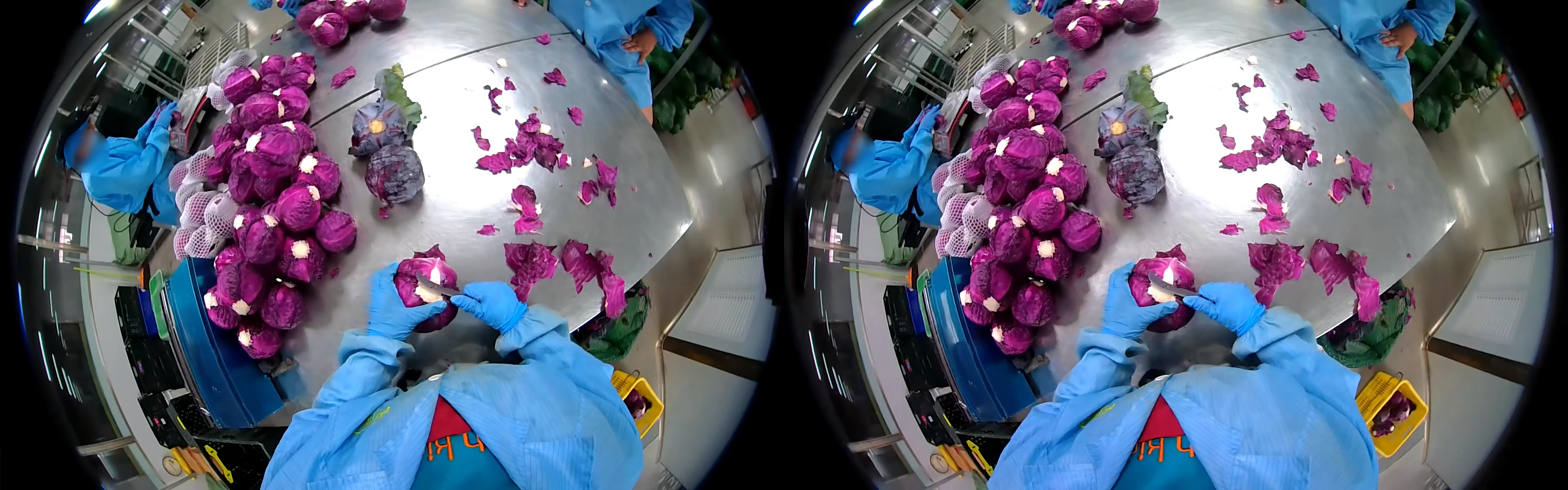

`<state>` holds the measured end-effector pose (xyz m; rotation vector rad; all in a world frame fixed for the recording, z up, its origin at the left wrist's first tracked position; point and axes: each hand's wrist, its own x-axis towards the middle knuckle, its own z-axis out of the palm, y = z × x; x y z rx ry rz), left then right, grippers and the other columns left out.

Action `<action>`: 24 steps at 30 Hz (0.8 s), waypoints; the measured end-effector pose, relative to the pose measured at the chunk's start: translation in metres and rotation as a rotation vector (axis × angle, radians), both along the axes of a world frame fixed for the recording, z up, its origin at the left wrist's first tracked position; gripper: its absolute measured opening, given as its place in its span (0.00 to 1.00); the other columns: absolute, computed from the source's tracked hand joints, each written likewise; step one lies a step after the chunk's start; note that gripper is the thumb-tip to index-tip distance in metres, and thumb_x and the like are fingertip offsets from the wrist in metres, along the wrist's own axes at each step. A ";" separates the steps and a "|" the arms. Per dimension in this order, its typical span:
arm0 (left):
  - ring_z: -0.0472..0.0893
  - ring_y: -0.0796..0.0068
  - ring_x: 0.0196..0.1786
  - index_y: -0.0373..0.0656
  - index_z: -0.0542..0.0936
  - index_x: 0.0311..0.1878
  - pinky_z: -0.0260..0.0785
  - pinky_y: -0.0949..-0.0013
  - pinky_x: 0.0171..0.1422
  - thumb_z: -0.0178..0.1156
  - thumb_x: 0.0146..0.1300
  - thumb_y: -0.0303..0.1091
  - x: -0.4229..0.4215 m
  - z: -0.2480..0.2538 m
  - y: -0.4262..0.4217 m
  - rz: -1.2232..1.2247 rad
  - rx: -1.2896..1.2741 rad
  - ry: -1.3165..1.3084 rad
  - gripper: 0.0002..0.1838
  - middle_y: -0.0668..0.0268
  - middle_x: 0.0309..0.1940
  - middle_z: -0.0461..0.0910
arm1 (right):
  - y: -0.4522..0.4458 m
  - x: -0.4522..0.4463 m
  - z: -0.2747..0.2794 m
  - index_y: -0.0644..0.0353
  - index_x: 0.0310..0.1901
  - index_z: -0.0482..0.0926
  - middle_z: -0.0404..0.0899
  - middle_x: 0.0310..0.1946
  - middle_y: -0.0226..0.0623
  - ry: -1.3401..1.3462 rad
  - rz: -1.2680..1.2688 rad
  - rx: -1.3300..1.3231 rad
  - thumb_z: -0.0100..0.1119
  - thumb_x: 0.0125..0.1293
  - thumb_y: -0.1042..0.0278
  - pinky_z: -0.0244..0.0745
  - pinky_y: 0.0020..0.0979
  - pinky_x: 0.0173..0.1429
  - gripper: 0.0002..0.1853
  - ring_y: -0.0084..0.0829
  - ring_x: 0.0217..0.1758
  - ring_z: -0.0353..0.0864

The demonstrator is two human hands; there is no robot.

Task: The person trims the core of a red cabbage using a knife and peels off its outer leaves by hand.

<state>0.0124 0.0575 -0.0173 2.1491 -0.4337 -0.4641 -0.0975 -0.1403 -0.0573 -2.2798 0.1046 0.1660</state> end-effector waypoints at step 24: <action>0.74 0.57 0.57 0.34 0.66 0.62 0.69 0.59 0.64 0.84 0.28 0.51 0.023 -0.012 -0.006 -0.027 -0.024 0.113 0.58 0.52 0.56 0.69 | -0.018 0.066 0.007 0.50 0.29 0.83 0.82 0.27 0.43 0.285 0.119 -0.039 0.32 0.67 0.24 0.74 0.47 0.41 0.39 0.49 0.34 0.81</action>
